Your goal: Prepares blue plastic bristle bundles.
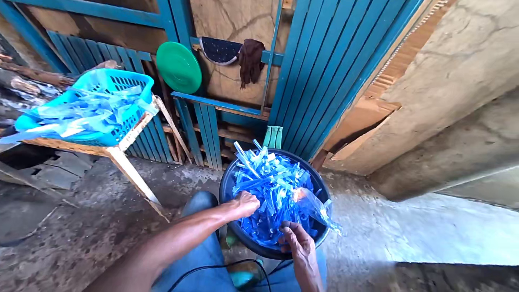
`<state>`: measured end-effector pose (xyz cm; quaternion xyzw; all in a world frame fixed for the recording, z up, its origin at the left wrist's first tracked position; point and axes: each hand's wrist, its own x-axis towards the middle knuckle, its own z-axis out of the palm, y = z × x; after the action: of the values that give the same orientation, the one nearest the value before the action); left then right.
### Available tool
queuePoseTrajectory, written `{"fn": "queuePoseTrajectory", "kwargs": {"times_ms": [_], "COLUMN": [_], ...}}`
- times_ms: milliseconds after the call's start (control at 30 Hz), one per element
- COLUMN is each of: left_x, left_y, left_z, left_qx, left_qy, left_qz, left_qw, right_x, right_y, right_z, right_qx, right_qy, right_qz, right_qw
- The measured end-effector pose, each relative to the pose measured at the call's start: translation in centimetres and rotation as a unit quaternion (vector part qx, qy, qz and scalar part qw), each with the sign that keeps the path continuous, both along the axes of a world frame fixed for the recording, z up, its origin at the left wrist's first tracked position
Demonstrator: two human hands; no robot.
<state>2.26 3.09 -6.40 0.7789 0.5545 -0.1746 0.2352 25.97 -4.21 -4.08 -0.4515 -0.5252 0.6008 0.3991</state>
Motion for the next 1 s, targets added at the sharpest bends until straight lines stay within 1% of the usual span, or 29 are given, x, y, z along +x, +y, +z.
{"fn": "queuePoseTrajectory", "kwargs": {"times_ms": [167, 267, 367, 467, 533, 667, 833, 933, 1000], "left_x": [1.7, 2.4, 2.4, 2.2, 1.8, -0.1, -2.7, -3.7, -4.2], "left_y": [0.9, 0.6, 0.6, 0.7, 0.8, 0.4, 0.1, -0.2, -0.2], "left_z": [-1.2, -1.6, -2.5, -2.2, -1.2, 1.2, 4.0, 5.3, 6.2], "left_qx": [-0.02, -0.035, -0.033, -0.033, -0.044, -0.063, -0.046, -0.022, -0.02], "left_qy": [0.064, 0.095, 0.094, 0.069, 0.056, 0.026, -0.071, -0.139, -0.181], "left_qz": [-0.072, -0.083, -0.082, -0.07, -0.065, -0.089, -0.1, -0.108, -0.114], "left_qw": [0.995, 0.991, 0.992, 0.995, 0.995, 0.994, 0.991, 0.984, 0.977], "right_x": [-0.3, -0.4, -0.4, -0.3, -0.2, -0.5, -1.2, -1.9, -2.2], "right_y": [-0.1, 0.0, 0.1, 0.1, 0.2, 0.3, 1.1, 1.8, 2.4], "right_z": [-0.2, -0.2, -0.2, -0.2, -0.2, -0.2, -0.3, -0.5, -0.7], "right_qx": [0.003, 0.0, -0.001, 0.001, 0.0, -0.009, -0.015, 0.0, 0.029], "right_qy": [0.013, 0.017, 0.014, 0.014, 0.015, 0.017, 0.002, -0.018, -0.034], "right_qz": [-0.008, -0.011, -0.007, -0.003, -0.001, 0.002, 0.04, 0.069, 0.099], "right_qw": [1.0, 1.0, 1.0, 1.0, 1.0, 1.0, 0.999, 0.997, 0.994]}}
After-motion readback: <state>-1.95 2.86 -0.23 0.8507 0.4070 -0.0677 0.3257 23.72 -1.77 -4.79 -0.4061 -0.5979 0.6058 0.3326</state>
